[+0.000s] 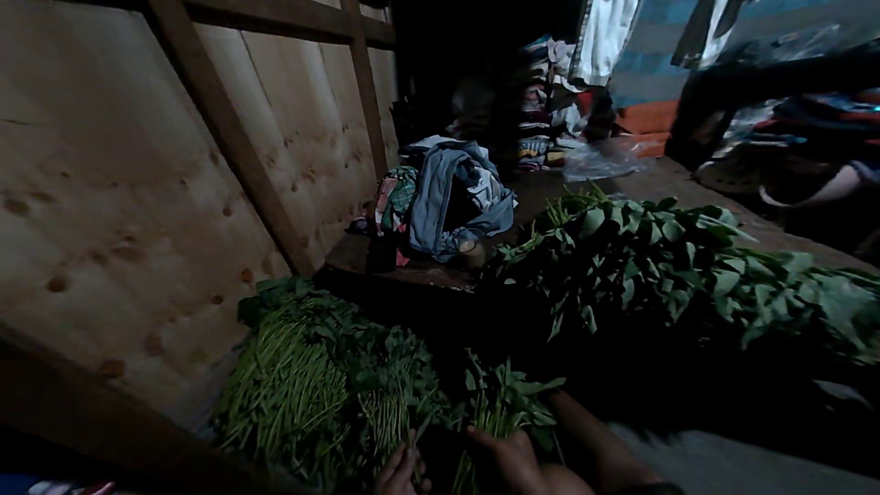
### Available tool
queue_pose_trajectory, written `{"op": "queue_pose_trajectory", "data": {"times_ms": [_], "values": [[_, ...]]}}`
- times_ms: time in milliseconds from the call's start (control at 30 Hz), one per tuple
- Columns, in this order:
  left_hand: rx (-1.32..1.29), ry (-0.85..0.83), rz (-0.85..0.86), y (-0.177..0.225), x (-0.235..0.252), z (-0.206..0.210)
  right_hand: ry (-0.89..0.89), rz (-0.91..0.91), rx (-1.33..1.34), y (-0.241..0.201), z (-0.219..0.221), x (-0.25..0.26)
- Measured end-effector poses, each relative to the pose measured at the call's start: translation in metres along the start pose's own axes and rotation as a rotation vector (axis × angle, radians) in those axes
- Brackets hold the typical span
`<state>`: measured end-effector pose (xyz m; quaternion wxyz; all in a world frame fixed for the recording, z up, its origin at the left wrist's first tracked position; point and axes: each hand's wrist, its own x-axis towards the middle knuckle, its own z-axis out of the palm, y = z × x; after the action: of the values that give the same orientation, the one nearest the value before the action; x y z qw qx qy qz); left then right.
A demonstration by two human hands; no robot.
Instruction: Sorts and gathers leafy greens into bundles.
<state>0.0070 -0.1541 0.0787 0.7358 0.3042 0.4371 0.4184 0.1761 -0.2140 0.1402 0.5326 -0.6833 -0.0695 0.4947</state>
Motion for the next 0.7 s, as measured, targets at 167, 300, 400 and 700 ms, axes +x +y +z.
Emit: {"op": "queue_pose_trajectory", "data": {"times_ms": [167,300,400,700], "values": [[-0.14,-0.052,0.019,0.001,-0.004,-0.004,0.007,0.006,-0.011,-0.002,0.001,-0.003],[-0.266,-0.188,0.065,0.0,-0.007,-0.009,0.005,-0.019,-0.034,0.0,-0.001,-0.001],[-0.319,-0.273,0.096,-0.001,-0.008,-0.013,0.003,-0.017,-0.026,0.0,-0.001,-0.001],[-0.387,-0.309,0.124,0.006,-0.014,-0.004,0.002,-0.01,-0.048,-0.001,-0.002,-0.002]]}}
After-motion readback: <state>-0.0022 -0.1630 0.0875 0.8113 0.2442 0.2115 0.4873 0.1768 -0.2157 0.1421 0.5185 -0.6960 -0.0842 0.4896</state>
